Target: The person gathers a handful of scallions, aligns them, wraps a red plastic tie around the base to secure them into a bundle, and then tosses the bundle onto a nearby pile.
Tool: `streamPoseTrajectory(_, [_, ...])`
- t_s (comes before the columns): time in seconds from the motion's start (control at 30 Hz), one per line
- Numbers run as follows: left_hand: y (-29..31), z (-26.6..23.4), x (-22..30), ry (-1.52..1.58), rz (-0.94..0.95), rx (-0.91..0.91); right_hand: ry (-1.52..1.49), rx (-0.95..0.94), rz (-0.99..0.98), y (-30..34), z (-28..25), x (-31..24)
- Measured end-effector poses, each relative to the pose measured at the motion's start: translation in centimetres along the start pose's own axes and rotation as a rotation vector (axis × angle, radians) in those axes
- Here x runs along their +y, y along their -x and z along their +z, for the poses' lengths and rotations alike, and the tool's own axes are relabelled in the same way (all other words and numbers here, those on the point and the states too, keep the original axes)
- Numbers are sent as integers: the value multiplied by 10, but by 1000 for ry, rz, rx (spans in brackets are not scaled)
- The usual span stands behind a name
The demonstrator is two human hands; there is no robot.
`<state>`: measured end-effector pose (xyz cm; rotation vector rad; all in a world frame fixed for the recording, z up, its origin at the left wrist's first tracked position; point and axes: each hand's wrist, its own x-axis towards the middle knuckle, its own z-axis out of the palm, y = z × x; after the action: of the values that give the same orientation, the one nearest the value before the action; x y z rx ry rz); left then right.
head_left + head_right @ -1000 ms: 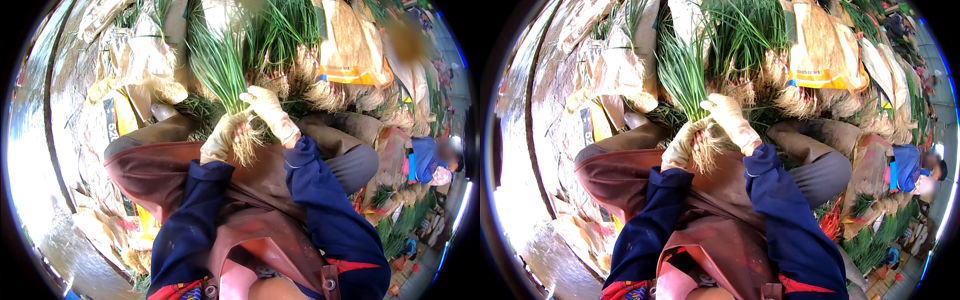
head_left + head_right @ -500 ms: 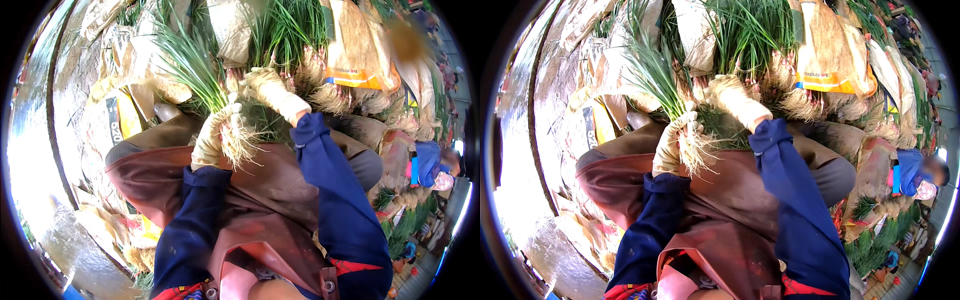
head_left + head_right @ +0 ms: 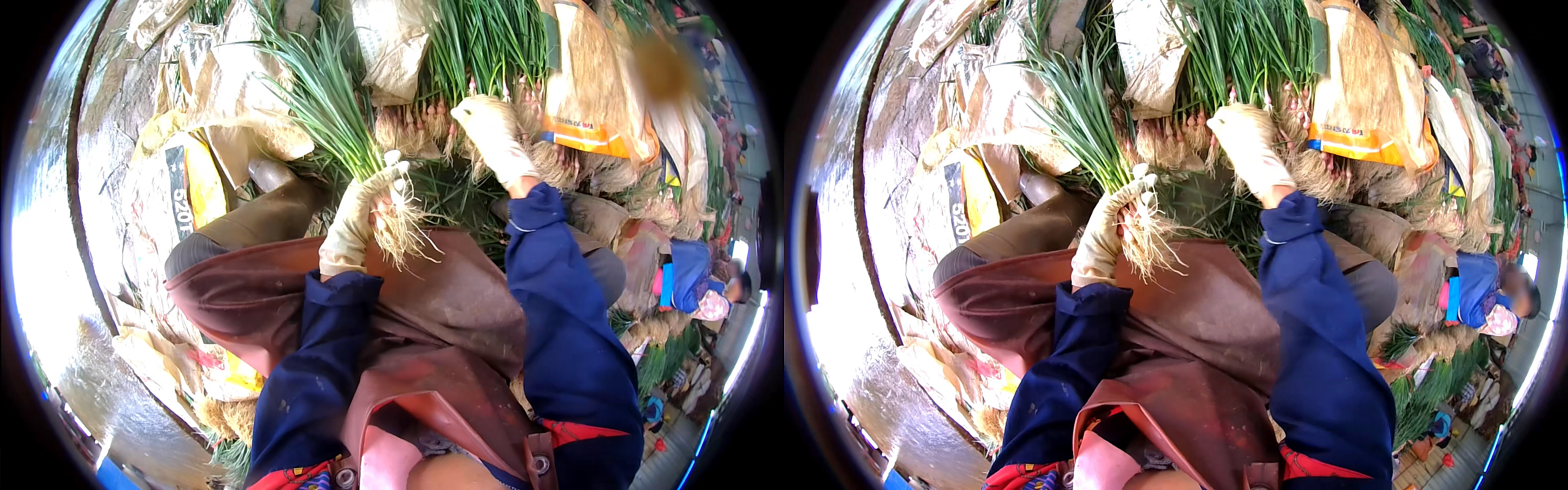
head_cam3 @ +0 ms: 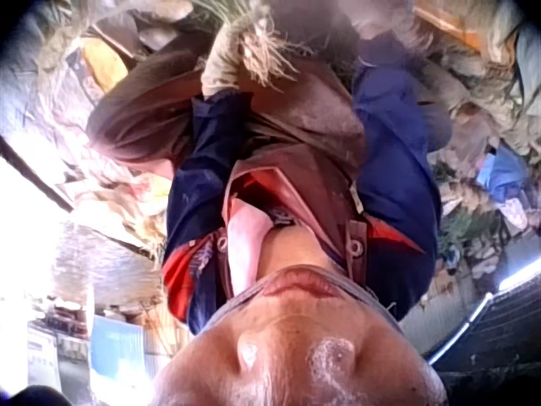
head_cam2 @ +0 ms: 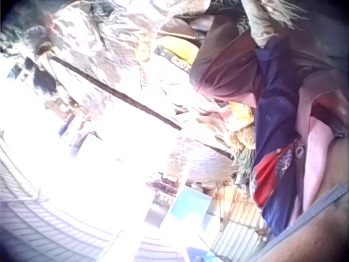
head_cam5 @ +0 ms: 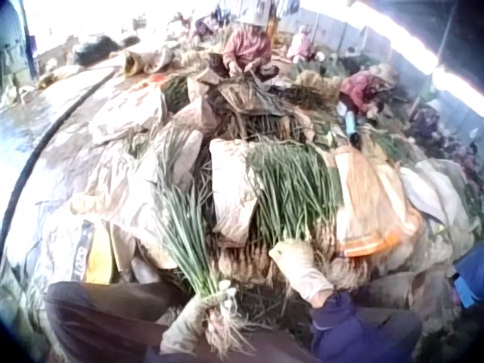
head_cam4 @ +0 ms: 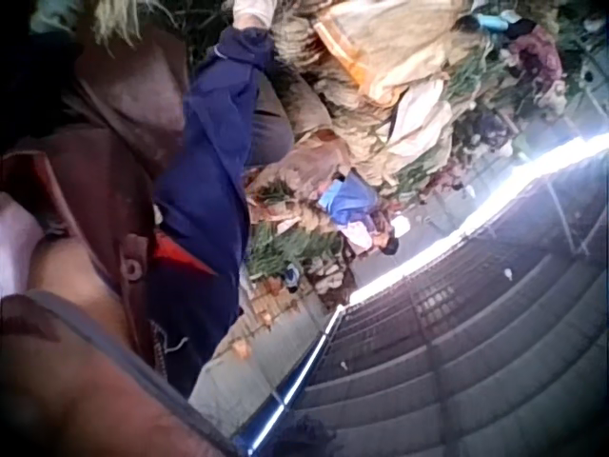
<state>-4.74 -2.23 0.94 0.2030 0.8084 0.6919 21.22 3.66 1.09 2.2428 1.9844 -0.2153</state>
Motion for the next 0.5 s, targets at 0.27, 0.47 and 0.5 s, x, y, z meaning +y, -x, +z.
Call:
streamPoseTrajectory(0.27, [-11,-14,-6,-36,-34,-27,-79,-340,437,-41,51,-24])
streamPoseTrajectory(0.47, [-5,-3,-6,-92,8,20,-936,-73,405,-21,-9,17])
streamPoseTrajectory(0.5, [-2,23,-10,1,-4,127,-1452,80,383,-16,-17,50])
